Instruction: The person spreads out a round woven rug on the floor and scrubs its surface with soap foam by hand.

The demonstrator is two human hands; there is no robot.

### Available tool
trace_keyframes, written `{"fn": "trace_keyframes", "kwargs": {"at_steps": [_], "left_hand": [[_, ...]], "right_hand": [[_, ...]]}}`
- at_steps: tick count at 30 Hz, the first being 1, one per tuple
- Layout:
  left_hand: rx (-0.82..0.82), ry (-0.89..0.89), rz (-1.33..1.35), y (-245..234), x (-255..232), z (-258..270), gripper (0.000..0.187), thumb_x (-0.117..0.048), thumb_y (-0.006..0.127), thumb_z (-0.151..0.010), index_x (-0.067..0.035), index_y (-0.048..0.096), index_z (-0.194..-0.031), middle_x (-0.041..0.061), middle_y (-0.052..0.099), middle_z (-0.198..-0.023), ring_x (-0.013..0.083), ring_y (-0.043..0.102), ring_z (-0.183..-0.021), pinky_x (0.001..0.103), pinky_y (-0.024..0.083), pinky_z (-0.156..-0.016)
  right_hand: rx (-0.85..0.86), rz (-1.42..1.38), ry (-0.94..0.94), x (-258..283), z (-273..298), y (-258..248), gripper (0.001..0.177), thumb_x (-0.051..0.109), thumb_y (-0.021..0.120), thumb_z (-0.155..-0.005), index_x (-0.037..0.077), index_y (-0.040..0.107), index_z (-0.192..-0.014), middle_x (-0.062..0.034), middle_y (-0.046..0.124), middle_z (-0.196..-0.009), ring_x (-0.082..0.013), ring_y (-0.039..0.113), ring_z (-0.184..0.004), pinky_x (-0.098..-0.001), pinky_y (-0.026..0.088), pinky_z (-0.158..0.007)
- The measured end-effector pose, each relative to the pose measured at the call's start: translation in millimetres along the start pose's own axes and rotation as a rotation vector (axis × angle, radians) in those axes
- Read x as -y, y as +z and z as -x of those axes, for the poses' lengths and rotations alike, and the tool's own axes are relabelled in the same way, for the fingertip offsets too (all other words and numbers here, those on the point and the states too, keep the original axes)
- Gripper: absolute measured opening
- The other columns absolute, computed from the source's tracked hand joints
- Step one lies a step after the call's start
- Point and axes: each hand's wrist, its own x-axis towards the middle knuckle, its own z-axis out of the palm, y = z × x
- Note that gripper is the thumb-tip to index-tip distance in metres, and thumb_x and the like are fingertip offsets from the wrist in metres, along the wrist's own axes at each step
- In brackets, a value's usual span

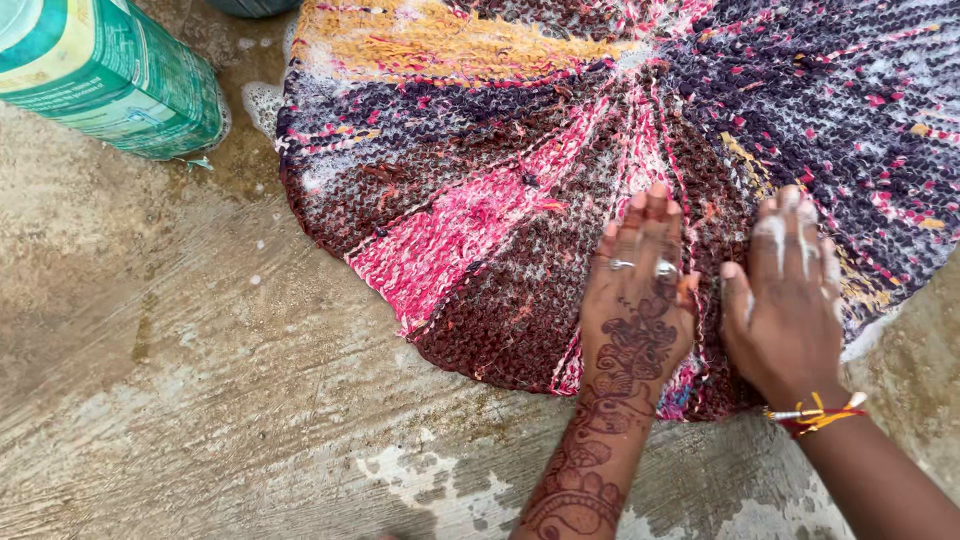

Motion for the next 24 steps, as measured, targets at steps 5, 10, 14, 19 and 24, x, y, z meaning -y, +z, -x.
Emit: {"fn": "trace_keyframes", "kwargs": {"at_steps": [5, 10, 14, 19, 24], "left_hand": [[-0.141, -0.215, -0.187, -42.2, 114.7, -1.3, 0.065, -0.032, 0.050, -0.106, 0.001, 0.033, -0.159, 0.018, 0.024, -0.169, 0.0327, 0.025, -0.158, 0.047, 0.024, -0.128], [-0.219, -0.339, -0.276, -54.2, 145.4, -19.5, 0.070, -0.033, 0.055, -0.106, 0.005, 0.031, -0.160, 0.022, 0.024, -0.168, 0.0361, 0.024, -0.156, 0.050, 0.023, -0.127], [-0.203, -0.341, -0.063, -23.1, 65.4, -17.8, 0.075, -0.038, 0.054, -0.101, 0.005, 0.028, -0.157, 0.023, 0.025, -0.167, 0.0336, 0.022, -0.157, 0.046, 0.019, -0.129], [-0.040, -0.110, 0.064, -17.8, -14.0, 10.0, 0.068, -0.031, 0.047, -0.101, -0.001, 0.030, -0.160, 0.017, 0.027, -0.169, 0.0289, 0.025, -0.158, 0.043, 0.020, -0.129], [-0.103, -0.227, -0.096, -29.8, 62.8, 13.0, 0.065, -0.031, 0.045, -0.106, -0.002, 0.029, -0.161, 0.015, 0.024, -0.170, 0.0295, 0.023, -0.158, 0.046, 0.022, -0.128]], "right_hand": [[0.087, -0.071, -0.232, 94.6, 14.8, 11.0, 0.071, 0.041, 0.045, -0.101, 0.000, 0.032, -0.157, -0.0231, 0.028, -0.165, -0.0391, 0.027, -0.152, -0.0517, 0.021, -0.124], [0.207, 0.008, -0.363, 10.8, -14.8, -5.4, 0.068, 0.044, 0.040, -0.100, 0.012, 0.030, -0.159, -0.0127, 0.026, -0.169, -0.0303, 0.026, -0.154, -0.0500, 0.019, -0.124], [0.134, 0.046, -0.157, -67.5, -49.9, -25.1, 0.070, 0.042, 0.036, -0.105, 0.007, 0.024, -0.164, -0.0165, 0.020, -0.172, -0.0351, 0.020, -0.156, -0.0517, 0.012, -0.124], [-0.003, -0.009, -0.028, -13.0, -36.6, 5.4, 0.069, 0.037, 0.040, -0.107, -0.005, 0.025, -0.161, -0.0260, 0.019, -0.170, -0.0404, 0.018, -0.158, -0.0519, 0.012, -0.126], [0.184, 0.020, -0.429, 17.7, -35.6, -2.9, 0.068, 0.039, 0.041, -0.101, 0.007, 0.029, -0.159, -0.0154, 0.024, -0.169, -0.0323, 0.023, -0.156, -0.0480, 0.018, -0.126]]}}
